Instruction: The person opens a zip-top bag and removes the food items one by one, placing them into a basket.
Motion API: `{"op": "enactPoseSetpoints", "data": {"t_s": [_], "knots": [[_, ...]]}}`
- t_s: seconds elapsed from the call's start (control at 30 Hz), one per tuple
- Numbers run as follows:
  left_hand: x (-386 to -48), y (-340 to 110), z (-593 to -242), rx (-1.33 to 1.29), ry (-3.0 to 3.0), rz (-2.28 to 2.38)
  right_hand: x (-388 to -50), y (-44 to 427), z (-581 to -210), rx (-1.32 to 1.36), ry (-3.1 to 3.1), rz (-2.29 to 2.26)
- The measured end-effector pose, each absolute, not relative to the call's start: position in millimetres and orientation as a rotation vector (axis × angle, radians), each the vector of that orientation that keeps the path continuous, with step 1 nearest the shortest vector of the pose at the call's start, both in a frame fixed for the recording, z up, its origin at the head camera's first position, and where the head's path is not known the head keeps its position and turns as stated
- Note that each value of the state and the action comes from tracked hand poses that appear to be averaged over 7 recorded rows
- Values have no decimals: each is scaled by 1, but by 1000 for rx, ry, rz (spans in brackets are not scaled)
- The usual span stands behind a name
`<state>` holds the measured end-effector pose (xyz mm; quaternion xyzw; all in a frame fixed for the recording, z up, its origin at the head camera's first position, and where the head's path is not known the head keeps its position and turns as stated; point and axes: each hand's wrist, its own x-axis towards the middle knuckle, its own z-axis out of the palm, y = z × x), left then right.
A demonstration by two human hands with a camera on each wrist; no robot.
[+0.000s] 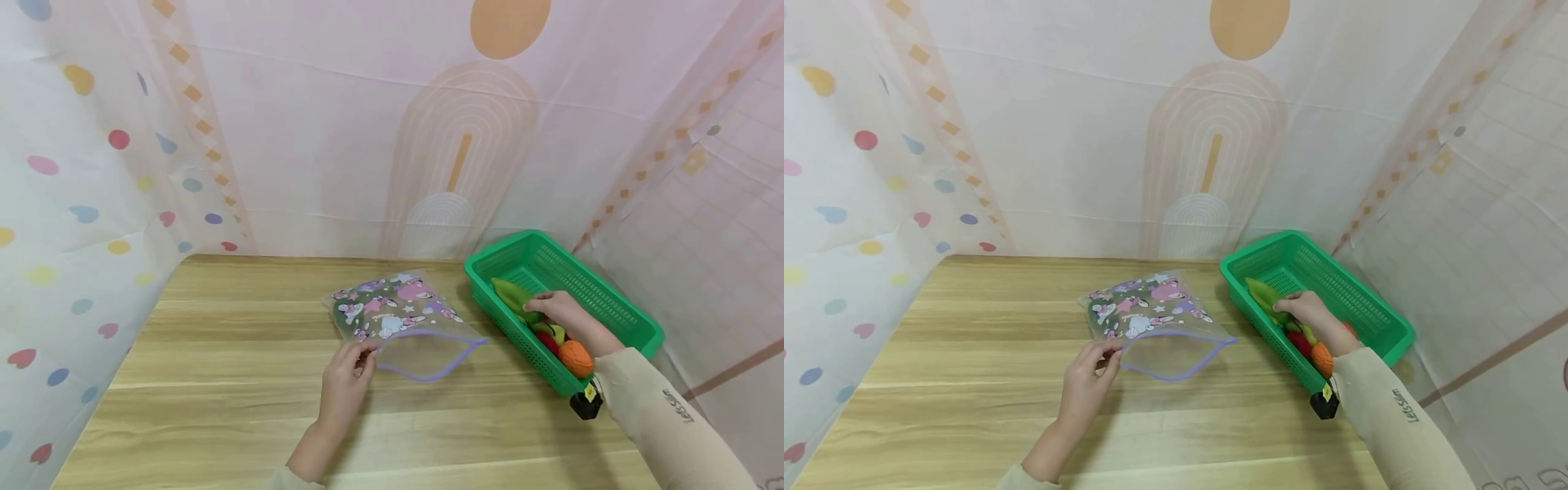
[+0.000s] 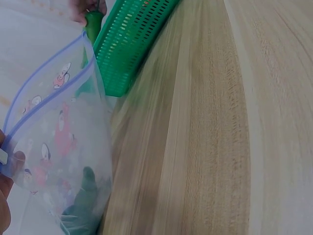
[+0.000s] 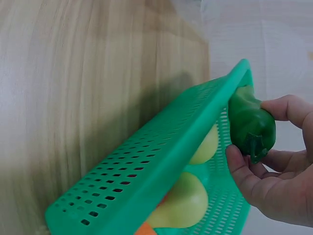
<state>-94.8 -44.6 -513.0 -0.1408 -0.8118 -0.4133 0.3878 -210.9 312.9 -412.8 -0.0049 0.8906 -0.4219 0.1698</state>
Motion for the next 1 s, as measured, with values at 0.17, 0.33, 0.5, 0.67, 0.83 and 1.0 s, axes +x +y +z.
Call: {"op": "enactPoseSetpoints", "data": {"t_s": [0.17,0.33,0.5,0.67,0.83,1.0], "knots": [[-94,-45,-513,-355,-2067,-1049,-216,318,-423,-53,2532,-1196],[-94,-45,-512,-356,-2072,-1046,-217,316,-430,-43,2495,-1224],[-95,-45,-512,-351,-2075,-1036,-219,310,-437,8,2556,-1194],[-94,-45,-512,-348,-2078,-1041,-220,311,-447,36,2546,-1233],[-94,-45,-512,-347,-2075,-1046,-219,311,-450,43,2556,-1259],[-95,-45,-513,-350,-2076,-1047,-217,310,-449,58,2556,-1252]]}}
